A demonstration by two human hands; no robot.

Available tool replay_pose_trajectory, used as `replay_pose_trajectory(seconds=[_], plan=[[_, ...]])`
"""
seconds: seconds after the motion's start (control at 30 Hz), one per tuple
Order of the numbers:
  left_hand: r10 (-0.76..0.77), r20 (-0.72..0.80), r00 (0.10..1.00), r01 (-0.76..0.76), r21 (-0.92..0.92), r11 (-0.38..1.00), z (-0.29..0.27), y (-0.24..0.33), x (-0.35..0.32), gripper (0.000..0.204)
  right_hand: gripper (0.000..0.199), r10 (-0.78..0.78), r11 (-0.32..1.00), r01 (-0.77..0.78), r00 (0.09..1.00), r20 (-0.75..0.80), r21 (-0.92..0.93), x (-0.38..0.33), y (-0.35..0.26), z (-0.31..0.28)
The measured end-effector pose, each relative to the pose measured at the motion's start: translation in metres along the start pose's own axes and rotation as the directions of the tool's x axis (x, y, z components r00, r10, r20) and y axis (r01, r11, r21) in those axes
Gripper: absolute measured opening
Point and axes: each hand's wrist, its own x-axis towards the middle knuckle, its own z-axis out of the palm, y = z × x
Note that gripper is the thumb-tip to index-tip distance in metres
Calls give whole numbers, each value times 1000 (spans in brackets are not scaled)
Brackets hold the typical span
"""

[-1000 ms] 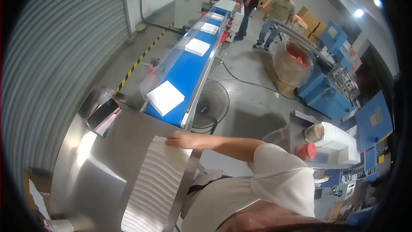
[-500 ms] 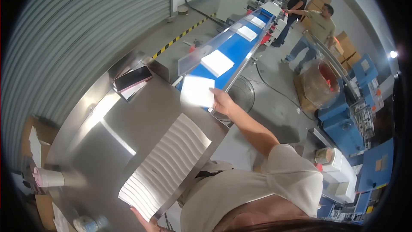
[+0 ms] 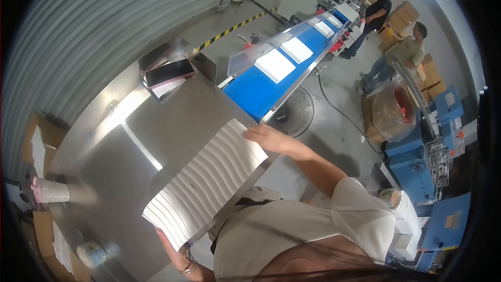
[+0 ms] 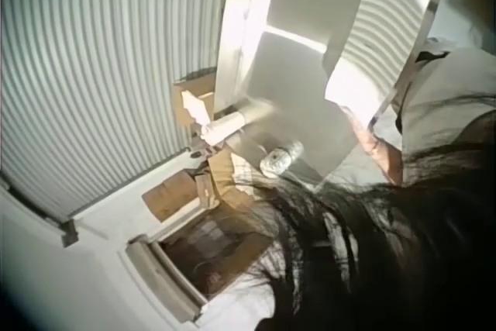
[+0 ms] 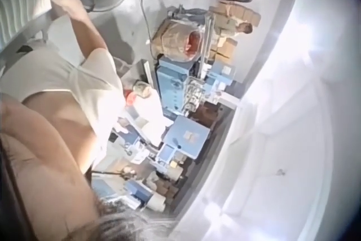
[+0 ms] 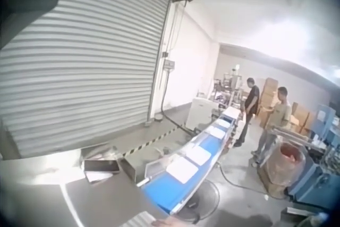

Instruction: Moving stacks of processed paper products from a stacking machine to a conveyor belt.

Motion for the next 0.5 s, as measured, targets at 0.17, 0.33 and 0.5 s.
replay_pose_trajectory(seconds=[0.17, 0.33, 0.5], plan=[[38, 131, 991, -42, 31, 999, 2, 10, 9, 61, 40, 69, 997, -69, 998, -2, -27, -3, -5, 6], [0, 99, 995, 12, -128, 992, -2, 14, 12, 60, 49, 406, 871, -343, 905, -122, 351, -8, -13, 10], [-86, 104, 991, 100, -134, 986, 8, 19, 8, 62, 56, -158, 926, 152, 987, -12, 346, -1, 15, 16]])
